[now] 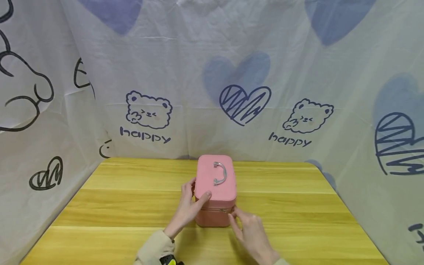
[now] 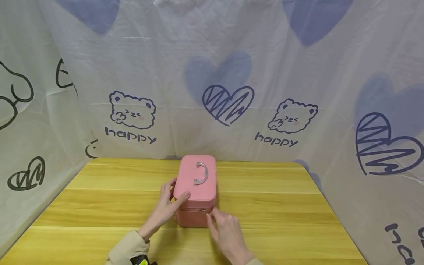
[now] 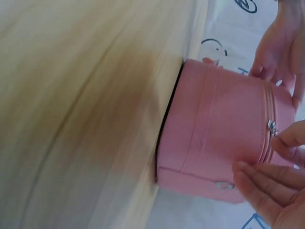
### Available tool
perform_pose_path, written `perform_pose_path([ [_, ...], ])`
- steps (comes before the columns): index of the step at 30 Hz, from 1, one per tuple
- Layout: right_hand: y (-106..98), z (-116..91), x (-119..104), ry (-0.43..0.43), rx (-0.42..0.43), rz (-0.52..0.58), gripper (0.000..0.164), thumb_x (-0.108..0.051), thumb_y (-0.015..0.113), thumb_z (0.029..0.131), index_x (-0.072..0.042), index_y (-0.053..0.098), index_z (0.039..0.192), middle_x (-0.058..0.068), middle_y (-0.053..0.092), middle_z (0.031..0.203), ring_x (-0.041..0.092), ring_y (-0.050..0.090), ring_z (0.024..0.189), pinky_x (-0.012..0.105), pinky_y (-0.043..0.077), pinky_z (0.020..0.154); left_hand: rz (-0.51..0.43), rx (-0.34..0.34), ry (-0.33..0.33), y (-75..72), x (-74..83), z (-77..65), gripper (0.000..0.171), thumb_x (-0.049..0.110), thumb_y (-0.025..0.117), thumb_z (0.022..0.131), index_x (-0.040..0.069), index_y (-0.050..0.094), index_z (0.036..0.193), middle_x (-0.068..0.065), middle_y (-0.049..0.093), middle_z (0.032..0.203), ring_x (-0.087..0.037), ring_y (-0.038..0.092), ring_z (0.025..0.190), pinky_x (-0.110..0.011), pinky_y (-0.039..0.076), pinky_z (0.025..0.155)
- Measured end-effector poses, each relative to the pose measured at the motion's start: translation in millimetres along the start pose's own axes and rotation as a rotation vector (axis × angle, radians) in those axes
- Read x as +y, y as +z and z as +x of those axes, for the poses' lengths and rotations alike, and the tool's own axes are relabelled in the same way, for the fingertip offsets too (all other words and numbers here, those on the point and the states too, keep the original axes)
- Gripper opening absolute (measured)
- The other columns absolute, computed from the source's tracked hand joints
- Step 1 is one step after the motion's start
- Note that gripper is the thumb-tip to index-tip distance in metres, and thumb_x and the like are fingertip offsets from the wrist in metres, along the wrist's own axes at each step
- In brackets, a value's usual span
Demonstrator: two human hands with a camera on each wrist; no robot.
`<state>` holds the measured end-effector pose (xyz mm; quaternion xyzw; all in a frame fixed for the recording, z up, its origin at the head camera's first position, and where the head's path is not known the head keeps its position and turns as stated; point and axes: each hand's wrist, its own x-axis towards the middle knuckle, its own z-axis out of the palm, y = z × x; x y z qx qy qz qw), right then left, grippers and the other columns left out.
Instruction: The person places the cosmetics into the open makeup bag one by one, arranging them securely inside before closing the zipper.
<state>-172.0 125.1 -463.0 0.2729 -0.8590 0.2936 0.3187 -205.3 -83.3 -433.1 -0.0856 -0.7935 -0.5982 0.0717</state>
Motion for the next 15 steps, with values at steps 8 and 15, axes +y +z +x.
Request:
perform_pose_path([
  [8,2.5,-1.5,-6.3,0.005,0.023,-0.068,0.020,0.000,0.075,0.082,-0.013,0.061,0.079,-0.004,0.065,0.062,-0.010,0.034,0.051,0.005,0.027,0.042,0.008,-0.036,0.018,-5.4,-0.3,3.9,0.073,0.025,0.064,0.098,-0.004,0.028,0.154,-0.026,0.033,0.143,-0.041,0.041,0.139,-0.054,0.036,0.115],
  [15,-0.8,-4.8,5.1,-0.066,0.026,-0.025,0.014,0.003,0.073,0.082,-0.005,0.070,0.093,-0.001,0.071,0.072,-0.012,0.035,0.054,0.003,0.028,0.046,-0.022,-0.083,-0.008,-13.2,-0.1,10.3,0.069,0.019,0.063,0.099,-0.003,0.030,0.155,-0.030,0.032,0.153,-0.043,0.036,0.144,-0.056,0.030,0.120],
])
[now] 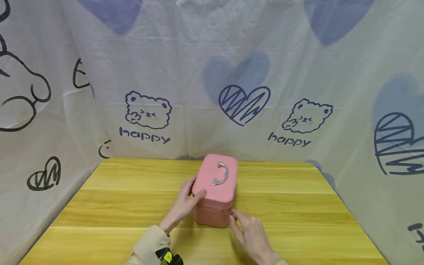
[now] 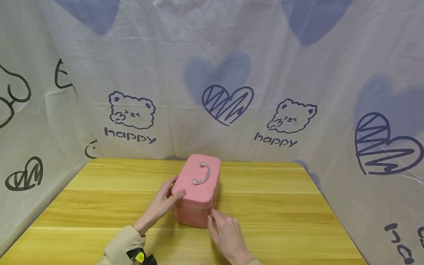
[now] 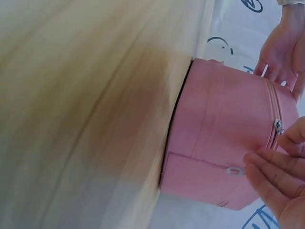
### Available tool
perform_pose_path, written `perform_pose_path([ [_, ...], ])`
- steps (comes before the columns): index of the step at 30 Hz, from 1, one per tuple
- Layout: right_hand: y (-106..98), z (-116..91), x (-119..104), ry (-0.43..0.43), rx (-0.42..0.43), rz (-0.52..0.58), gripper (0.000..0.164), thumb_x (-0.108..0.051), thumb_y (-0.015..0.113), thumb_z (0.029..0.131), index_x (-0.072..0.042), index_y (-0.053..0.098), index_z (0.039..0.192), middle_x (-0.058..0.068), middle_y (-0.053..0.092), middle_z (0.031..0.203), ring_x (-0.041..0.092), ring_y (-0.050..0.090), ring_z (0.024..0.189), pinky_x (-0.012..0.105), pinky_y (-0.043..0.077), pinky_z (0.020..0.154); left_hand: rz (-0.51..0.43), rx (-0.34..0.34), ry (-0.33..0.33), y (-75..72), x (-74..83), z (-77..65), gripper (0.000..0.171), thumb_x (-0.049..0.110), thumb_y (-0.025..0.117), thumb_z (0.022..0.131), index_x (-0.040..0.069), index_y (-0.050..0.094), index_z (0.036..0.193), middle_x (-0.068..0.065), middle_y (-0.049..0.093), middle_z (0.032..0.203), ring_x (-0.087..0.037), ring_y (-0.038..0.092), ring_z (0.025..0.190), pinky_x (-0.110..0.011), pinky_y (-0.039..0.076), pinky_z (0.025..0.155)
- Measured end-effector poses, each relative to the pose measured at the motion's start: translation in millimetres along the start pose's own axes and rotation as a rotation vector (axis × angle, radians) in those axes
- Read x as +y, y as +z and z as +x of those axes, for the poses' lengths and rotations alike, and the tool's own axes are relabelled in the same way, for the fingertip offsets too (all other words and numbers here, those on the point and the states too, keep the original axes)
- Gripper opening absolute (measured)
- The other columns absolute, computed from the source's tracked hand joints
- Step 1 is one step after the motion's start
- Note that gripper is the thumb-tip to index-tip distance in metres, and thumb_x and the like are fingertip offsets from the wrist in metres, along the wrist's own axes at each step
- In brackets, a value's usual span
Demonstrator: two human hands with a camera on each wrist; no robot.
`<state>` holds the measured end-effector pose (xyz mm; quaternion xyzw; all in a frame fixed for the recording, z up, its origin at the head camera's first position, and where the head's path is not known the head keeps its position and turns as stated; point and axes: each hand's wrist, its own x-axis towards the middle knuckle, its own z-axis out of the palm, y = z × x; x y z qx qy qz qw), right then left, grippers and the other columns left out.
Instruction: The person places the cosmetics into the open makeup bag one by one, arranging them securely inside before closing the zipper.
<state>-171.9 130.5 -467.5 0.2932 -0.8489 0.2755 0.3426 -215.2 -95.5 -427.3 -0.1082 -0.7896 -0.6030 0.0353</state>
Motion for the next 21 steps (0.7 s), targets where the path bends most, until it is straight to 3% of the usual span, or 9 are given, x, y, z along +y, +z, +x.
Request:
perform_pose_path([
  [9,-4.8,-1.9,11.8,-0.009,-0.032,0.056,0.012,0.005,0.071,0.084,-0.005,0.069,0.091,0.005,0.077,0.081,-0.019,0.018,0.054,0.000,0.021,0.042,-0.030,-0.034,-0.019,-5.9,0.1,6.2,0.066,0.017,0.062,0.100,-0.006,0.031,0.154,-0.030,0.032,0.159,-0.046,0.034,0.147,-0.058,0.035,0.118],
  [21,-6.5,-1.7,22.6,0.009,-0.021,0.016,0.010,0.003,0.072,0.085,-0.006,0.069,0.087,0.002,0.074,0.074,-0.017,0.021,0.053,0.002,0.023,0.042,-0.033,-0.061,-0.039,-10.6,0.8,9.5,0.061,0.016,0.061,0.101,-0.002,0.036,0.153,-0.026,0.038,0.158,-0.043,0.044,0.142,-0.045,0.051,0.103],
])
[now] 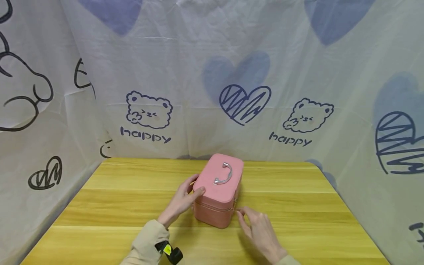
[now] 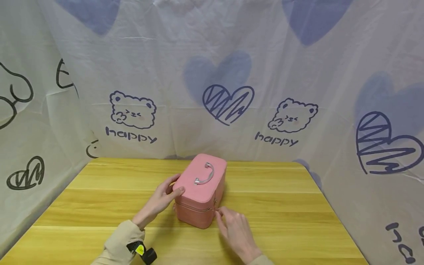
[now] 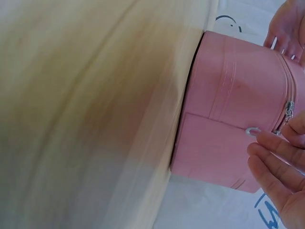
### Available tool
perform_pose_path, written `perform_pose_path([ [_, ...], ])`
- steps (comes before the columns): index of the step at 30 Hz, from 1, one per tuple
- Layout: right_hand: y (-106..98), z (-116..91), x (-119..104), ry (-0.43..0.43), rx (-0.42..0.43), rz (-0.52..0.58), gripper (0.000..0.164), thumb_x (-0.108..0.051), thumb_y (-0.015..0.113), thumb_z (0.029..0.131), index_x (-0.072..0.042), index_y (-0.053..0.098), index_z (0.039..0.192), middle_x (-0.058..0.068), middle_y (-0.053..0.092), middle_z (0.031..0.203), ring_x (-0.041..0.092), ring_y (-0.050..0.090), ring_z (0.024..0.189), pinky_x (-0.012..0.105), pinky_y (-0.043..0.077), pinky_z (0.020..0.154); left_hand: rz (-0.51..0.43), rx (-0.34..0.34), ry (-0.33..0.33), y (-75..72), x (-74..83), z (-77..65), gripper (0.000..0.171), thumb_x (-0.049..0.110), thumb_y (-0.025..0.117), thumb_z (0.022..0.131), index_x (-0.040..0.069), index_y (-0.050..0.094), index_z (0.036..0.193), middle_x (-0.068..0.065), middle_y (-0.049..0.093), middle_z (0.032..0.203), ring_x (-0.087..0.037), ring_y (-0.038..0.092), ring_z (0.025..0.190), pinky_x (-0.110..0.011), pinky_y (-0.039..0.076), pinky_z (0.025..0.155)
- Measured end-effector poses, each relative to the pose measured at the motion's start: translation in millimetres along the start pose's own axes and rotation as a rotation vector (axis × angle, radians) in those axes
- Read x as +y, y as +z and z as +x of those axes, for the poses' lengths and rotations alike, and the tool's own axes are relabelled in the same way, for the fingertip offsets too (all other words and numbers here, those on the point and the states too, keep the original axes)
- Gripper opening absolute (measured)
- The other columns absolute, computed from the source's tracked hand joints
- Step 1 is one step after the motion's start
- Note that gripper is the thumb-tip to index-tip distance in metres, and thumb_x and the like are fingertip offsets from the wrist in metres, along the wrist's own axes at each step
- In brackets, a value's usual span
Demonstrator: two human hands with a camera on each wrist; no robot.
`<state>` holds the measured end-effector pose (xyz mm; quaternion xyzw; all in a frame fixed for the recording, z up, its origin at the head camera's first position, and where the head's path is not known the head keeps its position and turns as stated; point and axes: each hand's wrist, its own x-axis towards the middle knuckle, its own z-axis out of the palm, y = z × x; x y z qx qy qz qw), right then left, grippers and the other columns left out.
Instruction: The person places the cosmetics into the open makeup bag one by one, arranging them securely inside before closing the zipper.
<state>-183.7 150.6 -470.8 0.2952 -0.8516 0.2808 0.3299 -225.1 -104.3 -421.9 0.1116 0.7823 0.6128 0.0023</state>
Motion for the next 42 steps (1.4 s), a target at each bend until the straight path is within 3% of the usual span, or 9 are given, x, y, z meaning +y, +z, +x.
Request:
perform_pose_path([
  [9,-0.5,2.4,9.7,0.021,0.003,-0.013,0.009,0.003,0.072,0.084,-0.004,0.069,0.087,0.004,0.073,0.073,-0.017,0.019,0.052,0.003,0.021,0.041,-0.004,-0.034,-0.019,-2.7,2.1,2.9,0.063,0.016,0.060,0.101,-0.003,0.032,0.155,-0.025,0.034,0.160,-0.042,0.035,0.148,-0.056,0.037,0.117],
  [18,-0.3,4.8,14.9,0.045,0.009,-0.038,0.007,0.002,0.073,0.085,-0.005,0.070,0.085,0.004,0.074,0.074,-0.016,0.019,0.051,0.004,0.020,0.041,-0.010,-0.043,-0.022,-3.1,2.9,7.4,0.061,0.012,0.060,0.101,-0.003,0.034,0.154,-0.024,0.042,0.156,-0.041,0.043,0.143,-0.054,0.040,0.115],
  [27,-0.7,7.3,18.5,0.083,0.004,-0.061,0.010,0.000,0.073,0.086,-0.008,0.068,0.084,0.001,0.072,0.071,-0.013,0.021,0.050,0.006,0.021,0.041,-0.013,-0.076,-0.016,-5.8,2.8,8.0,0.062,0.015,0.059,0.101,-0.002,0.032,0.155,-0.024,0.038,0.158,-0.043,0.035,0.148,-0.056,0.034,0.119],
  [32,-0.5,7.4,18.9,0.079,0.002,-0.050,0.009,0.001,0.073,0.086,-0.007,0.069,0.085,0.003,0.074,0.073,-0.014,0.022,0.050,0.006,0.022,0.041,-0.011,-0.070,-0.019,-5.7,2.9,8.5,0.062,0.015,0.060,0.101,-0.002,0.033,0.154,-0.023,0.039,0.158,-0.041,0.038,0.147,-0.055,0.036,0.118],
  [34,-0.9,6.9,18.8,0.075,-0.003,-0.050,0.009,0.001,0.073,0.086,-0.007,0.069,0.085,0.004,0.075,0.076,-0.013,0.027,0.049,0.006,0.026,0.042,-0.009,-0.069,-0.017,-5.8,2.9,8.5,0.061,0.014,0.060,0.101,-0.002,0.033,0.154,-0.023,0.039,0.158,-0.041,0.040,0.146,-0.055,0.037,0.118],
  [37,-2.3,5.4,18.5,0.070,-0.005,-0.052,0.008,0.000,0.075,0.084,-0.007,0.071,0.085,0.004,0.076,0.078,-0.004,0.050,0.051,0.009,0.042,0.049,-0.003,-0.074,-0.012,-6.2,2.4,8.4,0.060,0.014,0.059,0.101,-0.002,0.034,0.154,-0.023,0.041,0.157,-0.040,0.042,0.144,-0.053,0.039,0.116],
  [40,-4.1,3.9,19.0,0.063,-0.012,-0.062,0.007,-0.004,0.077,0.083,-0.008,0.073,0.085,0.004,0.077,0.081,0.010,0.070,0.065,0.019,0.056,0.061,0.006,-0.077,-0.008,-6.7,1.7,8.1,0.059,0.015,0.059,0.102,-0.001,0.036,0.153,-0.023,0.042,0.156,-0.039,0.045,0.142,-0.050,0.041,0.115],
  [42,-5.2,3.3,20.0,0.050,-0.017,-0.064,0.007,-0.006,0.079,0.081,-0.008,0.074,0.086,0.005,0.078,0.083,0.015,0.074,0.073,0.023,0.059,0.067,0.010,-0.077,-0.010,-7.0,1.7,7.8,0.058,0.016,0.059,0.102,0.000,0.037,0.153,-0.023,0.042,0.156,-0.039,0.046,0.142,-0.049,0.042,0.113],
])
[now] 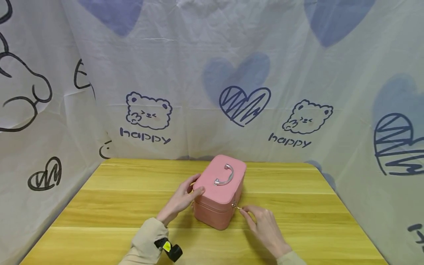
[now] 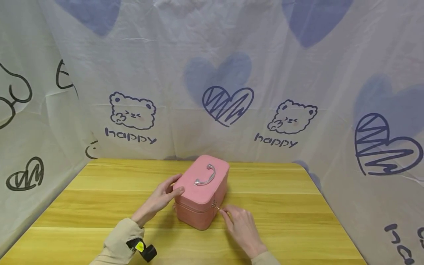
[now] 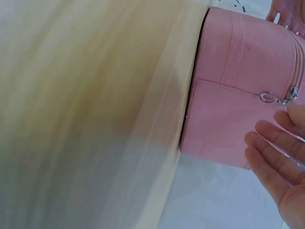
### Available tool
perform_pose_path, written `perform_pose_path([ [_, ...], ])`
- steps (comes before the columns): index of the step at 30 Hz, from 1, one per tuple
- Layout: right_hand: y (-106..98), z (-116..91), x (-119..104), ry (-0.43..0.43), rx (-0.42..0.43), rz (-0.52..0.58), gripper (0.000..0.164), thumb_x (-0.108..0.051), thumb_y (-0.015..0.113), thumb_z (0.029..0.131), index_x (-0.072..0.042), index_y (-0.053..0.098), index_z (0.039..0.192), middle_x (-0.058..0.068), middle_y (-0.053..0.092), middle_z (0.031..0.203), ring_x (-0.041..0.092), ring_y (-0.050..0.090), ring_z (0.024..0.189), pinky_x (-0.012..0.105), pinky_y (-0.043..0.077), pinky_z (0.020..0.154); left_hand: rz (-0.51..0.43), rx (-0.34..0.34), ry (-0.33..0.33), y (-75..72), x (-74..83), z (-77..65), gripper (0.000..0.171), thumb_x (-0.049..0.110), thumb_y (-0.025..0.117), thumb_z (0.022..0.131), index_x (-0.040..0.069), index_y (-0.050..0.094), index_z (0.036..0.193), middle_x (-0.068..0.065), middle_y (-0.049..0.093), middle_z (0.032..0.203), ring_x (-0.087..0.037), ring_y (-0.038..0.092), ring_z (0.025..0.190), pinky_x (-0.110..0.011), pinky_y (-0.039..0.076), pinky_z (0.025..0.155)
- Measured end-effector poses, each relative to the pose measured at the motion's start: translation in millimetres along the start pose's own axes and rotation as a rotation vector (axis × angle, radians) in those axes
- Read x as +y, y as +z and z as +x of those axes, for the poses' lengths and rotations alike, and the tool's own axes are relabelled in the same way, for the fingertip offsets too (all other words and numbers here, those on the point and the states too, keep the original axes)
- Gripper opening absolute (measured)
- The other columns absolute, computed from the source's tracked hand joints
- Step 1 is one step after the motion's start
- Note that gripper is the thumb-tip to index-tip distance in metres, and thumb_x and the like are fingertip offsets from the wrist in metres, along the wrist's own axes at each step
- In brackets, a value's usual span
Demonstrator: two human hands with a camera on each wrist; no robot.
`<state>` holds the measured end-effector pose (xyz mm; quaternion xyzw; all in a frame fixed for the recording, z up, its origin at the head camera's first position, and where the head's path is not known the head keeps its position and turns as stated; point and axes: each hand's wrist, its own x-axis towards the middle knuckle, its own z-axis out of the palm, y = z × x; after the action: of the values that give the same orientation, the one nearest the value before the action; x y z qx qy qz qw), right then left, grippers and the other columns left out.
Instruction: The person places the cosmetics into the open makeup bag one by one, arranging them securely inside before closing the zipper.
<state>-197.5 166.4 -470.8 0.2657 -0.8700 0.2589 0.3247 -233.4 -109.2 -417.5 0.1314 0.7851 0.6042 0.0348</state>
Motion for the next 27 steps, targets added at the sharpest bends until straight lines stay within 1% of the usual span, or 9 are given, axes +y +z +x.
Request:
perform_pose_path([
  [2,-0.9,-0.6,1.5,-0.016,-0.006,0.000,0.008,-0.007,0.080,0.081,-0.008,0.075,0.087,0.005,0.078,0.085,0.017,0.075,0.076,0.025,0.060,0.070,0.001,-0.001,-0.001,0.0,0.5,-0.7,0.058,0.017,0.059,0.102,0.001,0.037,0.153,-0.023,0.041,0.156,-0.039,0.046,0.141,-0.048,0.042,0.113],
  [4,-2.1,-1.3,2.1,-0.005,-0.022,0.013,0.009,-0.007,0.080,0.081,-0.007,0.076,0.089,0.007,0.079,0.086,0.019,0.076,0.079,0.028,0.061,0.072,0.000,-0.003,-0.004,0.1,1.3,-1.8,0.059,0.018,0.059,0.102,0.002,0.036,0.154,-0.022,0.041,0.156,-0.039,0.046,0.141,-0.049,0.042,0.113],
  [7,-4.3,-2.1,0.9,0.062,-0.046,0.041,0.008,-0.009,0.077,0.085,-0.006,0.077,0.093,0.009,0.079,0.091,0.022,0.077,0.084,0.033,0.062,0.076,0.001,-0.003,-0.010,0.2,2.0,-2.9,0.059,0.020,0.059,0.102,0.003,0.036,0.154,-0.022,0.040,0.156,-0.039,0.048,0.139,-0.047,0.044,0.111],
  [9,-5.3,-1.7,-1.5,0.128,-0.060,0.079,0.010,-0.010,0.074,0.089,-0.006,0.076,0.097,0.009,0.079,0.096,0.024,0.077,0.089,0.038,0.062,0.080,0.000,0.002,-0.014,0.5,2.1,-2.9,0.059,0.020,0.059,0.102,0.003,0.037,0.154,-0.022,0.041,0.156,-0.038,0.050,0.137,-0.044,0.046,0.108],
  [11,-4.8,-0.1,-4.4,0.178,-0.061,0.144,0.013,-0.011,0.071,0.092,-0.005,0.076,0.103,0.009,0.079,0.101,0.026,0.076,0.094,0.041,0.061,0.083,0.001,0.010,-0.020,1.1,1.9,-2.4,0.059,0.019,0.060,0.102,0.003,0.038,0.154,-0.022,0.042,0.155,-0.037,0.053,0.134,-0.041,0.047,0.105],
  [14,-2.6,4.0,-10.7,0.257,-0.074,0.322,0.021,-0.012,0.068,0.095,-0.004,0.072,0.114,0.010,0.077,0.110,0.031,0.072,0.101,0.044,0.061,0.086,-0.002,0.024,-0.030,2.3,1.5,-1.8,0.058,0.019,0.060,0.101,0.003,0.038,0.153,-0.022,0.043,0.155,-0.038,0.053,0.134,-0.043,0.048,0.105],
  [18,-0.9,9.9,-21.4,0.398,-0.112,0.549,0.034,-0.017,0.068,0.096,-0.004,0.064,0.128,0.012,0.071,0.121,0.034,0.068,0.107,0.039,0.060,0.090,-0.004,0.037,-0.028,3.3,0.6,-1.7,0.058,0.019,0.061,0.101,0.002,0.039,0.153,-0.022,0.044,0.154,-0.040,0.051,0.136,-0.048,0.048,0.107],
  [22,-1.6,13.4,-29.2,0.516,-0.126,0.626,0.037,-0.018,0.068,0.096,-0.005,0.062,0.130,0.013,0.067,0.125,0.032,0.066,0.114,0.033,0.058,0.094,0.008,0.033,-0.009,3.4,-0.5,-3.0,0.059,0.020,0.062,0.100,0.001,0.040,0.152,-0.023,0.046,0.152,-0.041,0.051,0.136,-0.048,0.049,0.107],
  [27,-2.8,17.3,-30.7,0.583,-0.112,0.679,0.035,-0.016,0.068,0.096,-0.003,0.061,0.128,0.016,0.066,0.126,0.035,0.065,0.118,0.036,0.058,0.095,0.020,0.040,0.021,4.1,-0.7,-6.2,0.055,0.021,0.062,0.101,-0.001,0.044,0.148,-0.023,0.050,0.148,-0.042,0.052,0.135,-0.051,0.047,0.109],
])
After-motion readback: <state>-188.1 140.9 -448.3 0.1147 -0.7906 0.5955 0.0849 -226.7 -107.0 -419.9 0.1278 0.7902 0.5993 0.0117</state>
